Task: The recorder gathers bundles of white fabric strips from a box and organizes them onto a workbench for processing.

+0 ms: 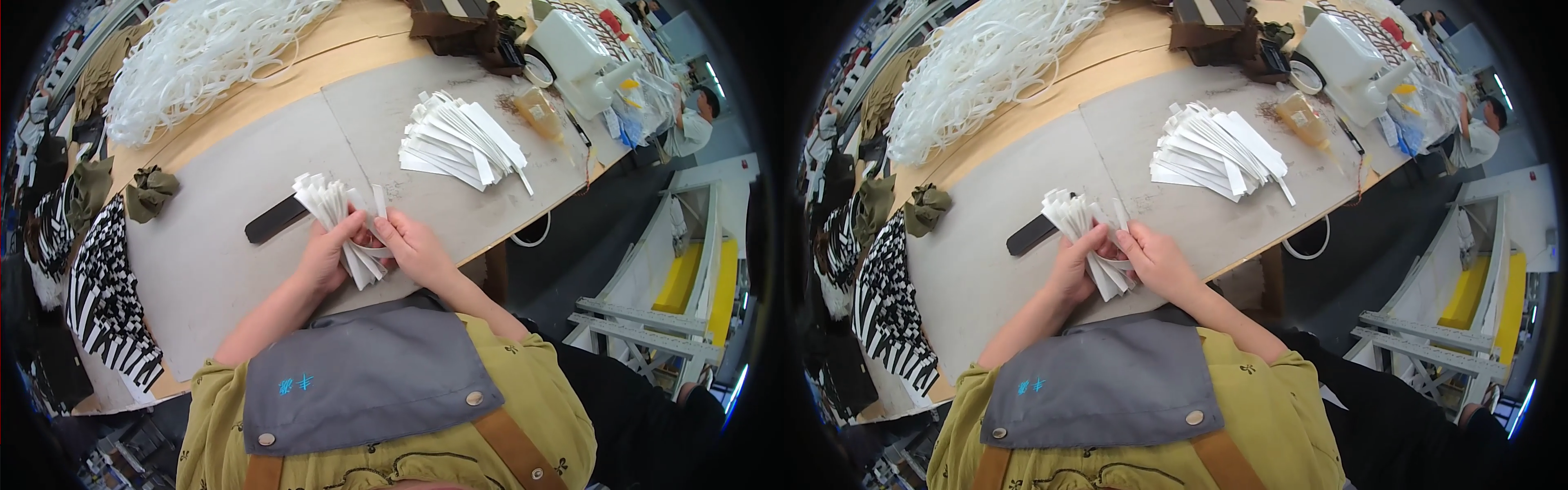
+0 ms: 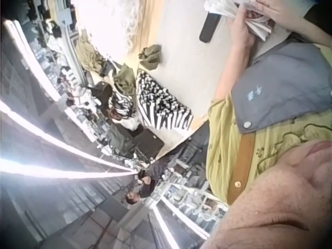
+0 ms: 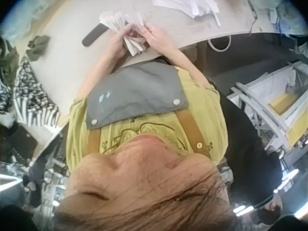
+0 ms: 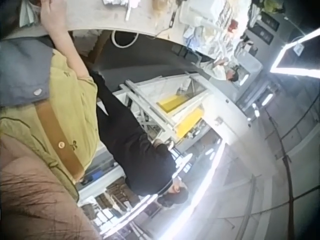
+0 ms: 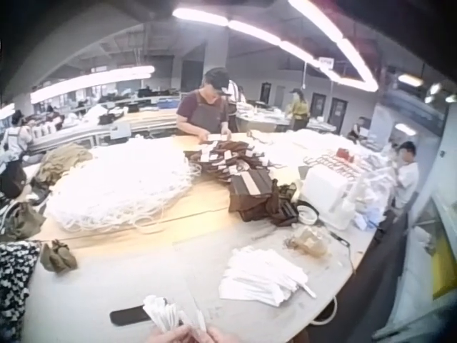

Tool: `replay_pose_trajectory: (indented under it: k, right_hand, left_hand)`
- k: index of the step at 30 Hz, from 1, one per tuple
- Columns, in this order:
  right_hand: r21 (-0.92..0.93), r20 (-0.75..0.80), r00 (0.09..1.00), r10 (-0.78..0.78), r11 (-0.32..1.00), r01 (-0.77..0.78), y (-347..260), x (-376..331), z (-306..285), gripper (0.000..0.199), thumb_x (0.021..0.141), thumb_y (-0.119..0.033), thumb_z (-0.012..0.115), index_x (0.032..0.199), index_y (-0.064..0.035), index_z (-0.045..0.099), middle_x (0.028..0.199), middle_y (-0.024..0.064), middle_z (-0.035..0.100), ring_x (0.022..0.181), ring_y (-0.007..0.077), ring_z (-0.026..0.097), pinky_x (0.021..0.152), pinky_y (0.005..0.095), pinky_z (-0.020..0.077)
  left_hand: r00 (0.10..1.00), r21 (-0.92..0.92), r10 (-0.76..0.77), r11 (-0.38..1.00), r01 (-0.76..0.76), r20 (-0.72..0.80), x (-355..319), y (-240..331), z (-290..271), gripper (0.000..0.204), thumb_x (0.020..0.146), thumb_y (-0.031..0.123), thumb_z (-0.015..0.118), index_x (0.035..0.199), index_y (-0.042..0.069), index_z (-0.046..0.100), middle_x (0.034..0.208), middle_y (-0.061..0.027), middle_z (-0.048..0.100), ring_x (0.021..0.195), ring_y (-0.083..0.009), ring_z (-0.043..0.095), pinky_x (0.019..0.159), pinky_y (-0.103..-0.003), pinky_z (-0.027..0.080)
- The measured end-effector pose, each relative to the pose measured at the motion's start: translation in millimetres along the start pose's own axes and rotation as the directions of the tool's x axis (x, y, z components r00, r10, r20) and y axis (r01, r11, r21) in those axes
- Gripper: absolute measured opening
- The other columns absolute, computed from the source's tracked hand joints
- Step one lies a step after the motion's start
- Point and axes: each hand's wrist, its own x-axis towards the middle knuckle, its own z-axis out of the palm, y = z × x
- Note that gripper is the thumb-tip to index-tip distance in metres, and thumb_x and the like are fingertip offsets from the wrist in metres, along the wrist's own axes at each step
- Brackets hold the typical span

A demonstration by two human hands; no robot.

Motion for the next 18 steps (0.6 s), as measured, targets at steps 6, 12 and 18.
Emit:
replay_pose_trajectory:
  k: [6,12,18]
  right_hand:
    - [-0.387,-0.141,0.964,-0.227,0.909,0.157,-6.0,-1.4,-17.2,0.027,0.096,-0.027,0.046,0.09,-0.002,0.053,0.073,0.0201,0.057,0.068,0.0386,0.056,0.06,0.042,0.0442]
    - [-0.422,-0.07,0.952,-0.3,0.873,0.244,-8.7,-6.4,-5.3,0.026,0.095,-0.028,0.044,0.092,-0.0043,0.054,0.075,0.0196,0.059,0.073,0.0396,0.058,0.061,0.0467,0.0437]
    - [-0.533,0.033,0.914,-0.405,0.766,0.359,-12.5,-6.9,-18.3,0.022,0.091,-0.026,0.053,0.09,-0.0056,0.059,0.076,0.0129,0.062,0.07,0.032,0.06,0.062,0.0395,0.0465]
  left_hand:
    - [0.996,-0.071,0.012,0.997,-0.018,-0.087,-2.3,0.0,10.0,0.023,0.091,0.021,0.056,0.109,0.008,0.048,0.082,-0.0026,0.053,0.076,-0.0142,0.054,0.07,-0.03,0.048]
    - [0.997,0.101,0.02,0.994,-0.027,0.072,-0.9,-3.8,2.7,0.027,0.089,0.016,0.06,0.112,0.007,0.048,0.074,0.0004,0.047,0.067,-0.01,0.048,0.064,-0.027,0.043]
    - [1.0,0.128,-0.004,0.992,0.006,-0.019,-3.1,-1.9,4.4,0.021,0.088,0.016,0.062,0.103,0.006,0.052,0.072,0.0001,0.048,0.067,-0.0104,0.047,0.063,-0.027,0.043]
